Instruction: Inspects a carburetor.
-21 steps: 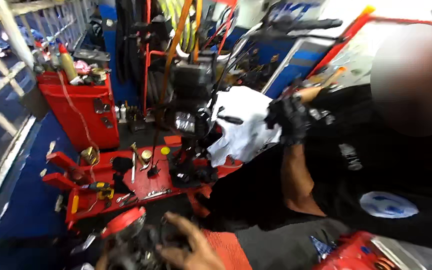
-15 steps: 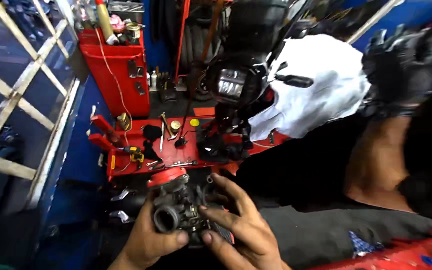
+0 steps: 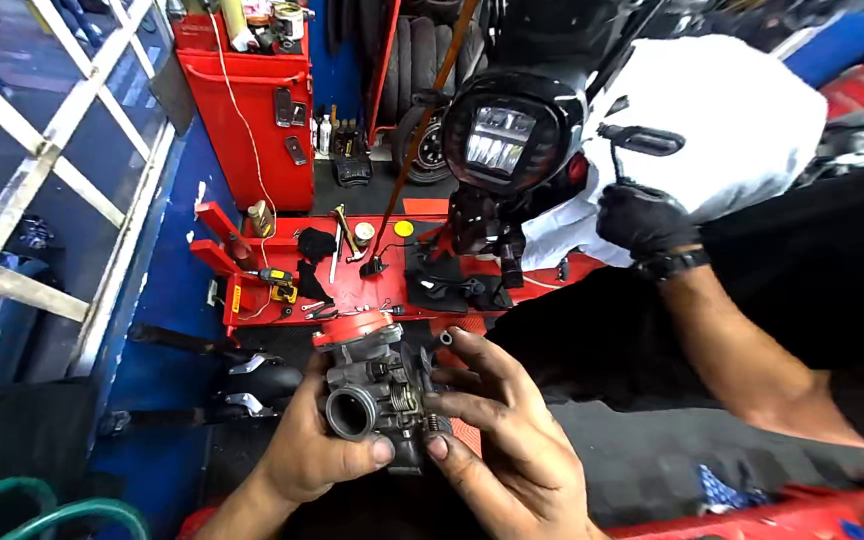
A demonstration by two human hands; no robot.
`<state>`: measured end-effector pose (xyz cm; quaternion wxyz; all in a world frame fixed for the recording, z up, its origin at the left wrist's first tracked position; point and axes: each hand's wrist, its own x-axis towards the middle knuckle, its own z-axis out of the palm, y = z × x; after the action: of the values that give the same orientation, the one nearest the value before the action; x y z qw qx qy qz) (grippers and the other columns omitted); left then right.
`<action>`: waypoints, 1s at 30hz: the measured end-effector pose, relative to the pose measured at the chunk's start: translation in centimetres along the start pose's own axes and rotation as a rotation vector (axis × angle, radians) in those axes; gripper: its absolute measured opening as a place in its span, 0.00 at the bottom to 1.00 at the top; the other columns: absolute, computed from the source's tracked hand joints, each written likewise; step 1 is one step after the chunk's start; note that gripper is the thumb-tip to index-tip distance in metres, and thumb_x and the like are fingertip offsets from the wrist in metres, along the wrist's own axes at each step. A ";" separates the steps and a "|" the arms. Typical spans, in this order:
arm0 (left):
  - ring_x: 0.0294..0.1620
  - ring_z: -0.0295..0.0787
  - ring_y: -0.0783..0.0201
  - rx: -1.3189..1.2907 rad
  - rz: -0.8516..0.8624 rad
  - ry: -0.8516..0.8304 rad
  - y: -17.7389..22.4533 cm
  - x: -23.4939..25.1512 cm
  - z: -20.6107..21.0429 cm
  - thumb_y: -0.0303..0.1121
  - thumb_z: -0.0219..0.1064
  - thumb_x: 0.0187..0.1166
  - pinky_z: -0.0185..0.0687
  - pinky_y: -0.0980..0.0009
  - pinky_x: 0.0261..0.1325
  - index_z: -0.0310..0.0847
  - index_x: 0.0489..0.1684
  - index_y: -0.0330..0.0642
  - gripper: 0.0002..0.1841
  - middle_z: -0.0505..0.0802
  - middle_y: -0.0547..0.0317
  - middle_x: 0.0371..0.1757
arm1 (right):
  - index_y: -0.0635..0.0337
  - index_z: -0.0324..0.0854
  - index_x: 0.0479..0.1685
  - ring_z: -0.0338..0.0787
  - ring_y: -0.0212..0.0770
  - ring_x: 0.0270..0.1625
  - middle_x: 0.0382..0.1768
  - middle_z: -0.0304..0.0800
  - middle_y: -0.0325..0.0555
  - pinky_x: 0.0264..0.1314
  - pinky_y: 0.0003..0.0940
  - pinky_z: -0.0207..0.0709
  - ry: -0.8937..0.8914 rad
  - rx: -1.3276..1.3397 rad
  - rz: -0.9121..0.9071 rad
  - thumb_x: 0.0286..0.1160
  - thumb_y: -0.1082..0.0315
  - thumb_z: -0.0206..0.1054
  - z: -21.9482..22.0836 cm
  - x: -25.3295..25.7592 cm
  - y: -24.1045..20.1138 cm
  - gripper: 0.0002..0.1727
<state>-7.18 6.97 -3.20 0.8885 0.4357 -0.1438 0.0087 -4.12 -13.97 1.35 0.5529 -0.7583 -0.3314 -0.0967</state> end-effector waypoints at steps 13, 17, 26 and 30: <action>0.65 0.88 0.64 -0.223 0.001 -0.102 -0.2 0.2 -0.6 0.29 0.77 0.70 0.83 0.61 0.72 0.72 0.77 0.46 0.32 0.90 0.56 0.64 | 0.53 0.90 0.57 0.81 0.51 0.76 0.80 0.74 0.53 0.74 0.49 0.84 -0.009 0.083 0.036 0.79 0.56 0.71 0.0 0.4 0.0 0.16; 0.64 0.88 0.65 -0.287 -0.007 -0.127 -0.3 0.2 -0.6 0.28 0.76 0.71 0.83 0.62 0.72 0.74 0.76 0.46 0.30 0.91 0.58 0.64 | 0.53 0.89 0.58 0.81 0.51 0.76 0.79 0.74 0.53 0.73 0.48 0.84 -0.024 0.101 0.035 0.78 0.55 0.70 0.0 0.5 0.0 0.17; 0.65 0.87 0.62 -0.313 -0.028 -0.131 -0.4 0.3 -0.9 0.30 0.76 0.71 0.82 0.59 0.72 0.73 0.78 0.44 0.31 0.89 0.53 0.65 | 0.53 0.89 0.58 0.82 0.49 0.74 0.80 0.73 0.53 0.70 0.46 0.85 -0.059 0.107 0.038 0.78 0.53 0.70 0.0 0.6 0.1 0.18; 0.63 0.88 0.61 -0.195 -0.012 -0.069 -0.3 0.2 -0.7 0.30 0.79 0.68 0.84 0.59 0.70 0.71 0.78 0.44 0.35 0.89 0.52 0.64 | 0.54 0.90 0.57 0.80 0.52 0.77 0.79 0.74 0.53 0.72 0.47 0.84 -0.044 0.120 0.042 0.77 0.56 0.71 0.1 0.7 0.1 0.16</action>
<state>-6.73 7.35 -3.76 0.9212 0.3481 -0.1719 -0.0256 -3.54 -13.59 1.59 0.5920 -0.7325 -0.3326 -0.0485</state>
